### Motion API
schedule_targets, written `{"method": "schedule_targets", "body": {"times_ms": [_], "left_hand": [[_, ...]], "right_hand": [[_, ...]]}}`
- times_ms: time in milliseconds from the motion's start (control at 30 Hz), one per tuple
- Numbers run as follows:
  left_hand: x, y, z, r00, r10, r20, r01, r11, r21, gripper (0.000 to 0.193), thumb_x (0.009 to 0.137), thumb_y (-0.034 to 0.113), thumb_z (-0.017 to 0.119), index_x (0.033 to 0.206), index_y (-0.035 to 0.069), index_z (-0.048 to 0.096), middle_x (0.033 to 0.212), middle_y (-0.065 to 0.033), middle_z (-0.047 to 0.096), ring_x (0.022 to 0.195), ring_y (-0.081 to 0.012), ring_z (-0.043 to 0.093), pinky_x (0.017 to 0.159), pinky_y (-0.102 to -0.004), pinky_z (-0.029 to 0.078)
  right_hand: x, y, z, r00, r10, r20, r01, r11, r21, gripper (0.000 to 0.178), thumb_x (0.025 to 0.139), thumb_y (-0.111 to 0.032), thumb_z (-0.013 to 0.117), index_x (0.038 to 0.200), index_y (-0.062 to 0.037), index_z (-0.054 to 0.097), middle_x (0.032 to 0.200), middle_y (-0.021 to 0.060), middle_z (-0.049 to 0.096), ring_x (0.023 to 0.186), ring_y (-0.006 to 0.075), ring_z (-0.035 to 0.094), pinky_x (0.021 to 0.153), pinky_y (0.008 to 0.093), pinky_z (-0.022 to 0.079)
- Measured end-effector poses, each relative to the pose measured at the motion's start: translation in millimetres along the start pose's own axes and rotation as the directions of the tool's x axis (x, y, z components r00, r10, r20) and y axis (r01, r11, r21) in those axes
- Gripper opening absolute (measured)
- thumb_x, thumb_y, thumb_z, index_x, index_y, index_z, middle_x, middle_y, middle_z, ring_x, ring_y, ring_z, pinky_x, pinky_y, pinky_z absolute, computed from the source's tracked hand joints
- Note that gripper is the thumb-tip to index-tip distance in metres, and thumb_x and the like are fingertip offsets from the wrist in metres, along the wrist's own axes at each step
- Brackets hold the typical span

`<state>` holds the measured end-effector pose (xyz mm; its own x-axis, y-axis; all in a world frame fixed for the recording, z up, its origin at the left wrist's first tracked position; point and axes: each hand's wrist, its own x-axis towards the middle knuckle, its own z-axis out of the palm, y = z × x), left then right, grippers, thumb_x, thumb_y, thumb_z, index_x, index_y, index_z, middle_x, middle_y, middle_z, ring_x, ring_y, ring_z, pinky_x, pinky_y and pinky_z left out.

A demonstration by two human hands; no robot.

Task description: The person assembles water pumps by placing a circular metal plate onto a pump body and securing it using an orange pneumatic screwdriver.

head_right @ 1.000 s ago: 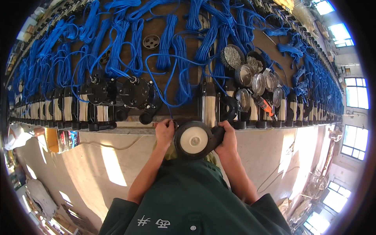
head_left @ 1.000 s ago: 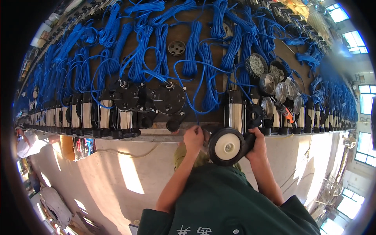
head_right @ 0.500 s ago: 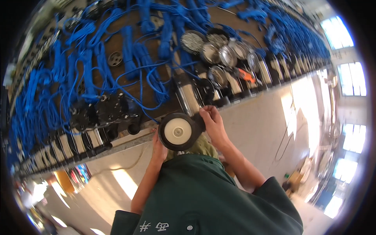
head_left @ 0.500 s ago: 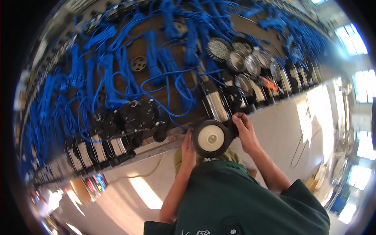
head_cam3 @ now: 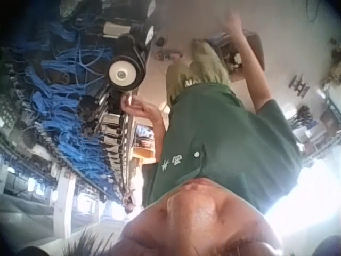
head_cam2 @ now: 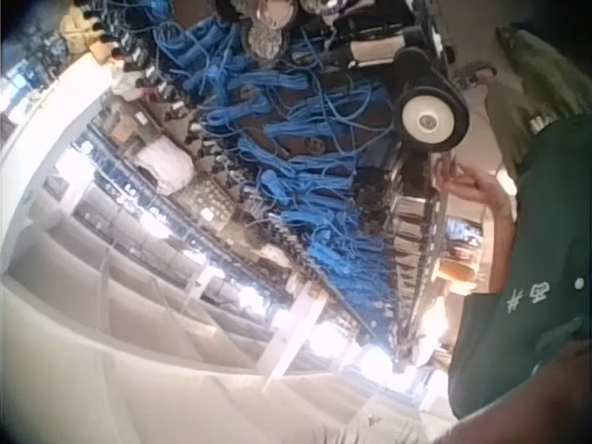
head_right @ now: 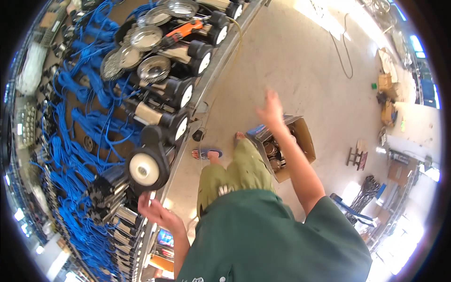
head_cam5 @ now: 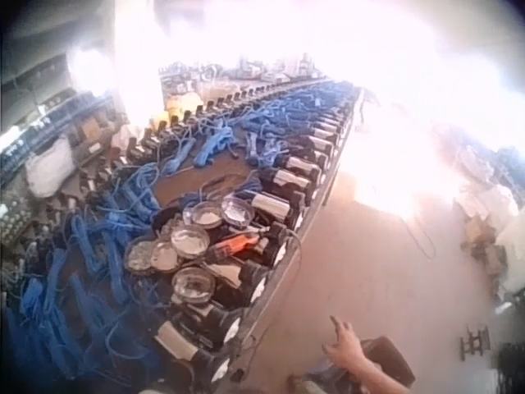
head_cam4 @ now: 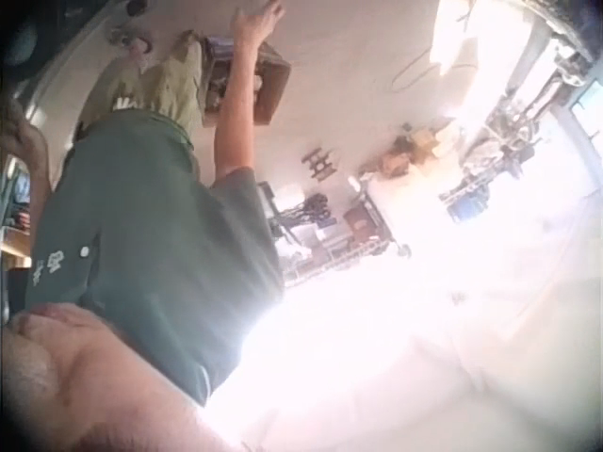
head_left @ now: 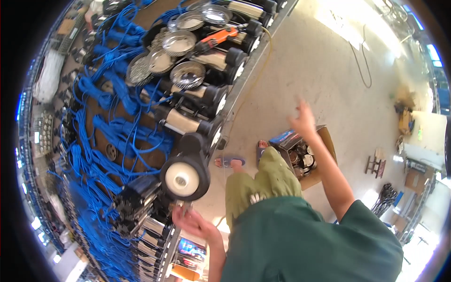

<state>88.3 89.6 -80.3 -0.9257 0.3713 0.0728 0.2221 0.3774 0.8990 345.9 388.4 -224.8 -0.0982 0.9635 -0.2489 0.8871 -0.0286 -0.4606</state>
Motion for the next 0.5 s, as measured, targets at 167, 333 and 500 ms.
{"method": "schedule_targets", "body": {"times_ms": [167, 333, 500], "left_hand": [[-57, -54, 69, 0.732, 0.306, 0.609, -0.385, 0.923, -0.001, 0.018, 0.092, 0.013, 0.057, 0.102, -0.002, 0.053, 0.097, -0.0132, 0.056, 0.094, -0.0172, 0.05, 0.086, -0.0314, 0.041], [-95, -366, 251, 0.373, -0.314, 0.873, -0.058, 0.931, 0.36, 0.023, 0.091, 0.022, 0.057, 0.094, -0.001, 0.059, 0.079, -0.0178, 0.065, 0.074, -0.0334, 0.063, 0.067, -0.0389, 0.048], [-62, -632, 333, 0.662, -0.472, 0.582, -0.137, 0.687, 0.713, 0.022, 0.086, 0.016, 0.057, 0.102, 0.001, 0.062, 0.086, -0.021, 0.066, 0.082, -0.0373, 0.064, 0.073, -0.042, 0.05]], "right_hand": [[-2, 120, 266, 0.887, 0.095, 0.451, -0.061, 0.994, -0.09, 0.049, 0.074, -0.028, 0.07, 0.113, -0.0011, 0.059, 0.112, 0.0243, 0.06, 0.113, 0.0407, 0.053, 0.095, 0.0475, 0.046], [-26, 122, 391, 0.833, 0.342, 0.435, -0.496, 0.809, 0.314, 0.026, 0.073, -0.016, 0.064, 0.098, -0.008, 0.069, 0.093, 0.017, 0.07, 0.092, 0.0349, 0.067, 0.086, 0.042, 0.052], [-26, 184, 558, 0.794, 0.398, 0.459, -0.515, 0.841, 0.163, 0.021, 0.076, -0.013, 0.061, 0.093, -0.012, 0.073, 0.092, 0.0168, 0.068, 0.093, 0.0354, 0.065, 0.081, 0.0442, 0.053]]}}
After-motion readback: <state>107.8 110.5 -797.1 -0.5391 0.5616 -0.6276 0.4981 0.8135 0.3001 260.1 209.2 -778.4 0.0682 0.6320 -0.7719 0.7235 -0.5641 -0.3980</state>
